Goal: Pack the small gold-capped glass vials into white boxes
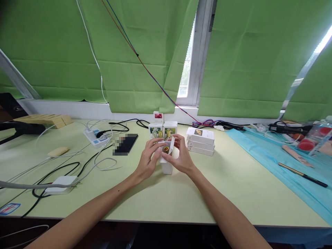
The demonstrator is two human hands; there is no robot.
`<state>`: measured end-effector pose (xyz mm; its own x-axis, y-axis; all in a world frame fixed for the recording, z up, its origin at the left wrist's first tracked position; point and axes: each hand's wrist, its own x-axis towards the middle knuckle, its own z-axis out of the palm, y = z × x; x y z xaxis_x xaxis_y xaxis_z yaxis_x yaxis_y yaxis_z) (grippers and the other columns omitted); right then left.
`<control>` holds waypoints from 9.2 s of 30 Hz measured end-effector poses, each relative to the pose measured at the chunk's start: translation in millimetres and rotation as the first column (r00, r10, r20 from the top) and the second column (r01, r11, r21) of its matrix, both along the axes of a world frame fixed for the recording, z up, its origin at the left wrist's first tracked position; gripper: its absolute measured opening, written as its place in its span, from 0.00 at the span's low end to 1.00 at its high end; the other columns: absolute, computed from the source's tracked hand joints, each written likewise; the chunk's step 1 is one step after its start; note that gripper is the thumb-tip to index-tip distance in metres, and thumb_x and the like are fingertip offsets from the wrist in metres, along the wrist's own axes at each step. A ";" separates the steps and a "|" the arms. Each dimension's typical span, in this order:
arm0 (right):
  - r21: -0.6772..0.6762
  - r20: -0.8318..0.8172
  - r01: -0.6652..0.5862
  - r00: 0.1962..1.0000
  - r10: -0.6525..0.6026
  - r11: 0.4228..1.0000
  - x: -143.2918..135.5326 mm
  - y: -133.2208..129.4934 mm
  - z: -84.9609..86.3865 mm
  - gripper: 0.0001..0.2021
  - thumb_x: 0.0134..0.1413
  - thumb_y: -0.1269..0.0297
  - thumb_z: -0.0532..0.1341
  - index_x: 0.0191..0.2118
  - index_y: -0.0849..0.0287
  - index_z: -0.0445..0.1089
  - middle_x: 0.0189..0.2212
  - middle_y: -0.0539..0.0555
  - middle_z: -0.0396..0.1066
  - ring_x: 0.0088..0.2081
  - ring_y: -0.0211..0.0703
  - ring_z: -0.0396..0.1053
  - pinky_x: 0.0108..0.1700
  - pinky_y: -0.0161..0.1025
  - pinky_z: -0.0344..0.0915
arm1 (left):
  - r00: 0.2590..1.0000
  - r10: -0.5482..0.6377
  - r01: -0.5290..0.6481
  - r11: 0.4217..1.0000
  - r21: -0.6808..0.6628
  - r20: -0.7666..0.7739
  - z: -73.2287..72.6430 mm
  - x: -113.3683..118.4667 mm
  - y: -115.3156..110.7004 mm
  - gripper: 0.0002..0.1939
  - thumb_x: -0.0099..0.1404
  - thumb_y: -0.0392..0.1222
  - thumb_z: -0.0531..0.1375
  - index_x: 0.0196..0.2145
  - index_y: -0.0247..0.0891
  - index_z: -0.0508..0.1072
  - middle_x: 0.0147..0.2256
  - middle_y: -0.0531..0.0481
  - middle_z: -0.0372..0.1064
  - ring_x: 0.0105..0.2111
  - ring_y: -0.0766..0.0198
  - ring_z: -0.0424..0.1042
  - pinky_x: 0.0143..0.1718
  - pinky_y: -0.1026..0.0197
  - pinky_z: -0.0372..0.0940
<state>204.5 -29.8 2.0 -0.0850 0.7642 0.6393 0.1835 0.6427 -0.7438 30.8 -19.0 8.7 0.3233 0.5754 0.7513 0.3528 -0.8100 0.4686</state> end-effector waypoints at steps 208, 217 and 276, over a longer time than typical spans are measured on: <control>0.188 0.219 0.091 0.967 -0.132 0.978 -0.7 -1.6 3.8 0.17 0.67 0.52 0.52 0.51 0.55 0.69 0.52 0.61 0.65 0.58 0.54 0.63 0.58 0.51 0.62 | 0.911 -0.327 0.411 0.761 -0.501 0.250 -6.4 7.9 3.9 0.22 0.70 0.51 0.57 0.59 0.45 0.60 0.62 0.43 0.59 0.59 0.52 0.64 0.60 0.47 0.62; 0.215 0.240 0.063 0.964 -0.115 0.975 -0.1 -3.2 7.1 0.14 0.67 0.55 0.53 0.50 0.54 0.70 0.51 0.60 0.66 0.57 0.54 0.64 0.57 0.51 0.63 | 0.924 -0.337 0.380 0.778 -0.500 0.178 -0.9 3.2 2.6 0.26 0.70 0.53 0.58 0.62 0.45 0.58 0.61 0.42 0.59 0.58 0.52 0.65 0.60 0.46 0.63; 0.221 0.282 -0.001 0.957 -0.063 0.975 4.5 -0.8 7.4 0.16 0.69 0.56 0.52 0.52 0.54 0.71 0.55 0.59 0.70 0.56 0.52 0.68 0.58 0.50 0.66 | 0.923 -0.366 0.373 0.779 -0.504 0.119 1.3 -2.9 3.5 0.31 0.69 0.53 0.60 0.65 0.46 0.55 0.65 0.40 0.57 0.63 0.49 0.62 0.63 0.44 0.62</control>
<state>209.1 -30.6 9.5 -0.2663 0.6156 0.7417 0.3899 0.7725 -0.5012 27.9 -15.4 10.0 0.5823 0.7127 0.3911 0.0662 -0.5211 0.8509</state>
